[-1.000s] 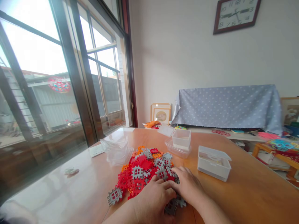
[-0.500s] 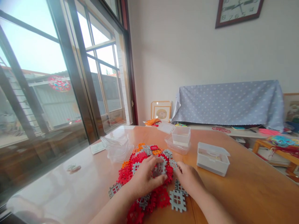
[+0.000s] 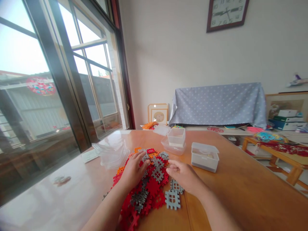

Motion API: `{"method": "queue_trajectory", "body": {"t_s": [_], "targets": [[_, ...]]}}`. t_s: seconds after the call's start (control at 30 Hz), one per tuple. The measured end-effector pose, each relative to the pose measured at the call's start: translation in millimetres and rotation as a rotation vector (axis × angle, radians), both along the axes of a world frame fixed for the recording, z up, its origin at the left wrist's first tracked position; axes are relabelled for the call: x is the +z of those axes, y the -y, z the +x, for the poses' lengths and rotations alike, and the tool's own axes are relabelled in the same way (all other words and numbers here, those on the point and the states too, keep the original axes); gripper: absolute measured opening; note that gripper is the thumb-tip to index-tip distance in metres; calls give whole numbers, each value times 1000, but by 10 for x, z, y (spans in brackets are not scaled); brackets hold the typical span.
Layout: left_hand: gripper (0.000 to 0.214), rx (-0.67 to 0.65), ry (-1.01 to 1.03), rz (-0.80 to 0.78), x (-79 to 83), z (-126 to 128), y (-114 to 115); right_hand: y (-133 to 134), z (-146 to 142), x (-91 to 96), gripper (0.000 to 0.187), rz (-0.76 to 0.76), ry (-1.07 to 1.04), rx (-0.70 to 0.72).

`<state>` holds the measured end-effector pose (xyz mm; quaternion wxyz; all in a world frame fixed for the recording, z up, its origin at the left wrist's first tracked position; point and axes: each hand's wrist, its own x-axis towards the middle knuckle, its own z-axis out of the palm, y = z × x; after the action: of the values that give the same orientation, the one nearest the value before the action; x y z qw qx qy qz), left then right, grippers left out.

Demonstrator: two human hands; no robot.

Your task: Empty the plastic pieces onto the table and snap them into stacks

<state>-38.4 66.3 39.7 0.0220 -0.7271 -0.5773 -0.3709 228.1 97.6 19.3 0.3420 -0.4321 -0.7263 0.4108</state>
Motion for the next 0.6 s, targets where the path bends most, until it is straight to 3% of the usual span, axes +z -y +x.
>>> {"method": "queue_trajectory", "body": {"t_s": [0.13,0.23,0.37,0.47,0.6], "targets": [[54,-140,-139,-74,165,122,186,100,197,35,100,41,331,162],[70,-241,-229,-156,184,214,276,228,163,34,119,74,573,189],[84,-294,-280,-209,94,291,292,329,37,69,106,151,637,146],[70,-280,-313,-206,76,315,293,345,12,127,101,162,668,113],[47,-249,-334,-235,134,331,306,338,38,161,109,155,691,72]]}}
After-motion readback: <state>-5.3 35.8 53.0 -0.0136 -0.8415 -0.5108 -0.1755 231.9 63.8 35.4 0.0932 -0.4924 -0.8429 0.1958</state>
